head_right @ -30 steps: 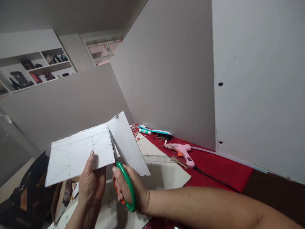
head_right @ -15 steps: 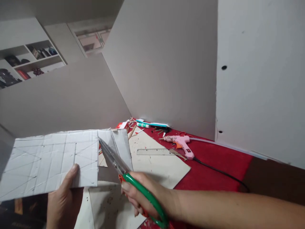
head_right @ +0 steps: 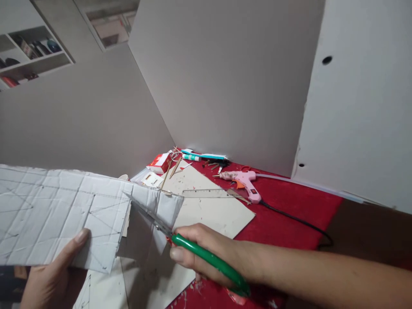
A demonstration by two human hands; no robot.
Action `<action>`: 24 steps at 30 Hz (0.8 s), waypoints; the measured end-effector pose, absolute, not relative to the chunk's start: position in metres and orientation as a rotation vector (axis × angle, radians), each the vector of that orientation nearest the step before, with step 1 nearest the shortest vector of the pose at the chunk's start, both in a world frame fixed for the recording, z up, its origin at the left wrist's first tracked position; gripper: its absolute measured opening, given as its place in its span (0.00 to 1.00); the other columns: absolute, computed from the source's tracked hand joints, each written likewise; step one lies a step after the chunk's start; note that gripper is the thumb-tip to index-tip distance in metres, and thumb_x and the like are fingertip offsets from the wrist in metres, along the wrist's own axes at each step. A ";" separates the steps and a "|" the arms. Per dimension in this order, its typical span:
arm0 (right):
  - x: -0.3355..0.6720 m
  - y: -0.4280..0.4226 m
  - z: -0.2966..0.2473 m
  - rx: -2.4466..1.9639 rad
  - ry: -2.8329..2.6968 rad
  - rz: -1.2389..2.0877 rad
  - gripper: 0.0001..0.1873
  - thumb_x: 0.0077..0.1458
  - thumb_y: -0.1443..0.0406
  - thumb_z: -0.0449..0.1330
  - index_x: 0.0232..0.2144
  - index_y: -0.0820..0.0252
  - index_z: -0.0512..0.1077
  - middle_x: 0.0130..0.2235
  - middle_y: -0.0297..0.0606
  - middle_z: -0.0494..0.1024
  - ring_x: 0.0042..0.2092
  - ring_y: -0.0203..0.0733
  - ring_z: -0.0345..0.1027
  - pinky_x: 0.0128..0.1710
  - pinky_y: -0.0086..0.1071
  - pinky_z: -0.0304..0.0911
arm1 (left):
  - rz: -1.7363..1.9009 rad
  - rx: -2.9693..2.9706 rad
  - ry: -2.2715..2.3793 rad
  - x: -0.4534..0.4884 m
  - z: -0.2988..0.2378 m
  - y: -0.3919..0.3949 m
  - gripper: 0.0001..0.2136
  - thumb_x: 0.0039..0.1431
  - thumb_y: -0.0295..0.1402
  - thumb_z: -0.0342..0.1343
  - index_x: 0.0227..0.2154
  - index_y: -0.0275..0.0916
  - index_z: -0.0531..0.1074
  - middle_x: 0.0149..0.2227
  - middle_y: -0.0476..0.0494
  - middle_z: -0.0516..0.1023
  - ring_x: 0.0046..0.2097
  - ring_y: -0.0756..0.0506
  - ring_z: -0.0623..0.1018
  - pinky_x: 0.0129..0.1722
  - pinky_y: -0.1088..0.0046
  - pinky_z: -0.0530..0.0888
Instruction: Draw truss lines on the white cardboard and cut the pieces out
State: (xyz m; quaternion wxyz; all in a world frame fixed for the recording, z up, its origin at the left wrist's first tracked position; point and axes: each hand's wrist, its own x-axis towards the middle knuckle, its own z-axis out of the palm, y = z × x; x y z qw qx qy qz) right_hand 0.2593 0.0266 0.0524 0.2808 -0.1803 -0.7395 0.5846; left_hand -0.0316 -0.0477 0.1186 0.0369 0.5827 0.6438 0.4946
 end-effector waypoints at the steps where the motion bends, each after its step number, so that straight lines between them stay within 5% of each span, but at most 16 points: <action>1: 0.258 0.027 0.050 -0.474 -1.979 1.598 0.33 0.60 0.36 0.46 0.34 0.61 0.63 0.25 0.31 0.62 0.24 0.33 0.59 0.23 0.26 0.58 | 1.509 1.824 2.013 -0.029 0.119 -0.047 0.15 0.50 0.39 0.66 0.42 0.43 0.82 0.45 0.47 0.82 0.57 0.34 0.75 0.69 0.56 0.48; 5: 0.257 0.032 0.041 -0.395 -1.991 1.607 0.32 0.62 0.38 0.47 0.35 0.62 0.64 0.24 0.30 0.63 0.23 0.32 0.60 0.24 0.27 0.61 | 1.550 1.597 1.916 -0.011 0.129 -0.042 0.14 0.49 0.38 0.67 0.41 0.43 0.81 0.48 0.46 0.82 0.58 0.33 0.75 0.67 0.56 0.58; 10: 0.257 0.035 0.041 -0.375 -2.048 1.548 0.31 0.63 0.40 0.46 0.34 0.62 0.64 0.26 0.32 0.64 0.25 0.33 0.61 0.24 0.27 0.62 | 1.601 1.016 1.675 0.011 0.146 -0.034 0.29 0.48 0.30 0.66 0.57 0.44 0.73 0.53 0.44 0.81 0.57 0.33 0.77 0.56 0.58 0.75; 24: 0.259 0.041 0.037 -0.427 -2.091 1.560 0.28 0.64 0.42 0.47 0.33 0.62 0.63 0.25 0.29 0.59 0.26 0.33 0.52 0.25 0.27 0.51 | 1.695 0.880 1.668 0.015 0.148 -0.030 0.36 0.44 0.25 0.70 0.60 0.43 0.70 0.47 0.45 0.84 0.56 0.34 0.78 0.55 0.61 0.76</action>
